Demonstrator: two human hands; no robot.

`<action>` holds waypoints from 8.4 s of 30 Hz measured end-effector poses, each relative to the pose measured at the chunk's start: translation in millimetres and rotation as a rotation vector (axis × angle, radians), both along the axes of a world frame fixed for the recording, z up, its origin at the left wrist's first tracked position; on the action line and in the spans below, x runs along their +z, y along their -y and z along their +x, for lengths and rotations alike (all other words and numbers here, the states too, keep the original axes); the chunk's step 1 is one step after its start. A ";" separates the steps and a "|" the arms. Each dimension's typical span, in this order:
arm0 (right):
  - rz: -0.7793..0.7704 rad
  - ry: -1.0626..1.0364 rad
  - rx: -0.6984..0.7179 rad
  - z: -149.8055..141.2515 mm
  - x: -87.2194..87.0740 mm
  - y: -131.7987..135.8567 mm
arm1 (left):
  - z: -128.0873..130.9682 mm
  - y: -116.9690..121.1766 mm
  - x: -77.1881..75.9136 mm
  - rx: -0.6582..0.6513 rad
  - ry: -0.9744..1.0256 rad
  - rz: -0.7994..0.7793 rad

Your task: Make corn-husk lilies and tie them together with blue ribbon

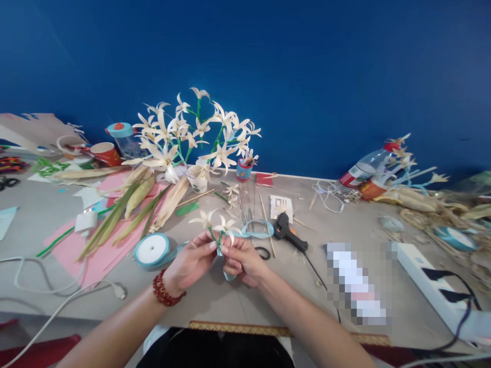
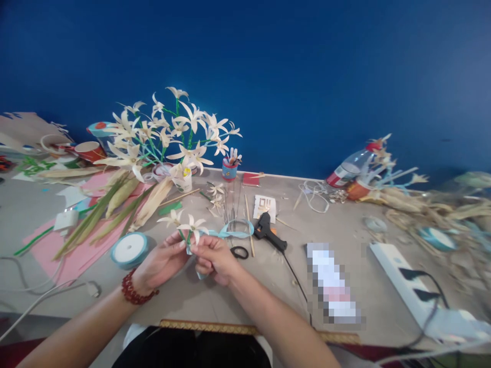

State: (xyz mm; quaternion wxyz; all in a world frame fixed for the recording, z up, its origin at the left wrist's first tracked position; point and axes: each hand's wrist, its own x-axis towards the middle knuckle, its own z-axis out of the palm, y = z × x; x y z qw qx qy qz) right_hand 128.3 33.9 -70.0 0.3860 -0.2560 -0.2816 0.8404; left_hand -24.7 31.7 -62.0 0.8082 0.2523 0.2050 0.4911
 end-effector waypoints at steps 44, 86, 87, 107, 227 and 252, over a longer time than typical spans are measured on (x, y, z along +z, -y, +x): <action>0.361 0.389 -0.272 3.6 9.4 0.2 | 8.3 2.5 -0.9 0.238 -0.162 0.004; 0.725 0.686 -0.413 13.5 17.0 3.3 | 9.4 7.6 -12.8 0.323 -0.401 0.144; 0.743 0.671 -0.410 13.6 18.9 3.2 | 9.5 8.0 -11.8 0.310 -0.392 0.158; 0.888 0.725 -0.417 11.8 24.1 5.3 | 11.3 8.6 -5.9 0.281 -0.277 0.053; 1.081 1.060 -0.085 89.9 62.1 24.9 | 6.9 15.7 -10.7 0.002 0.017 -0.108; 0.977 1.045 0.063 74.5 64.8 42.0 | 9.6 16.3 2.0 0.054 -0.031 -0.134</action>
